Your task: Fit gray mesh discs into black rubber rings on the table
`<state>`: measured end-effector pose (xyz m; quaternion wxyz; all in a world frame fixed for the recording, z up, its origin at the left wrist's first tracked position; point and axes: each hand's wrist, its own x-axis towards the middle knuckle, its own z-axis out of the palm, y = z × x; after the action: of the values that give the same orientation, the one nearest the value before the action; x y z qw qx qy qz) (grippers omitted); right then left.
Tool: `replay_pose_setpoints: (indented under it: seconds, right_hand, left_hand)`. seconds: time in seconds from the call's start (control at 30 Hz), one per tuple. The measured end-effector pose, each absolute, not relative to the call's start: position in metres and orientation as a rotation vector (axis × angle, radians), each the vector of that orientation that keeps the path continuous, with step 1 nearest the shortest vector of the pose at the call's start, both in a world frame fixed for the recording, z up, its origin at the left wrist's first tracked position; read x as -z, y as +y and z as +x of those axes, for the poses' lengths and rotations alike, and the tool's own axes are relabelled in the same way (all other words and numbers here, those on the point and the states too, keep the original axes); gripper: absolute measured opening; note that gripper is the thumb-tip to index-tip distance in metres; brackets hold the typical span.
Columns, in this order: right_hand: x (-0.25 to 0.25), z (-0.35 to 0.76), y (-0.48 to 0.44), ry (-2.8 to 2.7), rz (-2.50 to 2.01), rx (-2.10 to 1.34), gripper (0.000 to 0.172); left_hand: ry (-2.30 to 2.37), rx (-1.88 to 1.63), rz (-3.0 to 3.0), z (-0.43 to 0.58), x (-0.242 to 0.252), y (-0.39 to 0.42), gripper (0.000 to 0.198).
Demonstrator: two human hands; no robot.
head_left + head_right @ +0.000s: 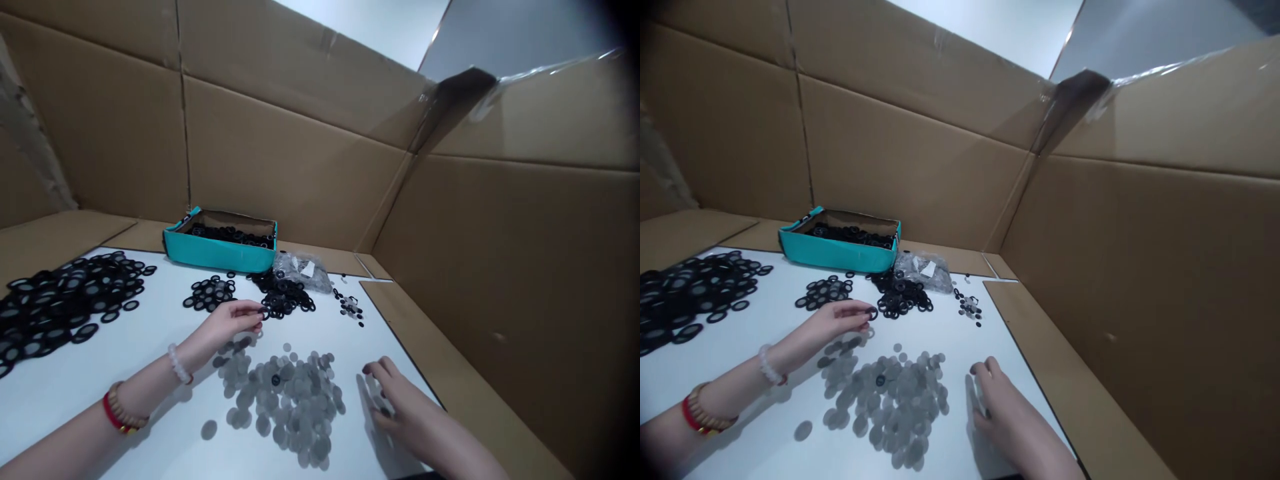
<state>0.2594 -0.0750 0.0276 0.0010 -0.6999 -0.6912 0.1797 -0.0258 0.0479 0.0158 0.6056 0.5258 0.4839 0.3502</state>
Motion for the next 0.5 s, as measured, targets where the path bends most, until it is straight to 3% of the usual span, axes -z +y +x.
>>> replay_pose_setpoints:
  seconds: [0.3,0.5]
  right_hand:
    - [-0.005,0.278,-0.077,-2.008,-2.095,-0.650,0.024]
    - [-0.005,0.241,-0.059,-1.995,-1.598,-0.809,0.023]
  left_hand:
    - [1.108,-0.764,1.209,-0.025,-0.001,0.053,0.042]
    - [1.086,-0.707,1.242,-0.022,0.005,0.051,0.036]
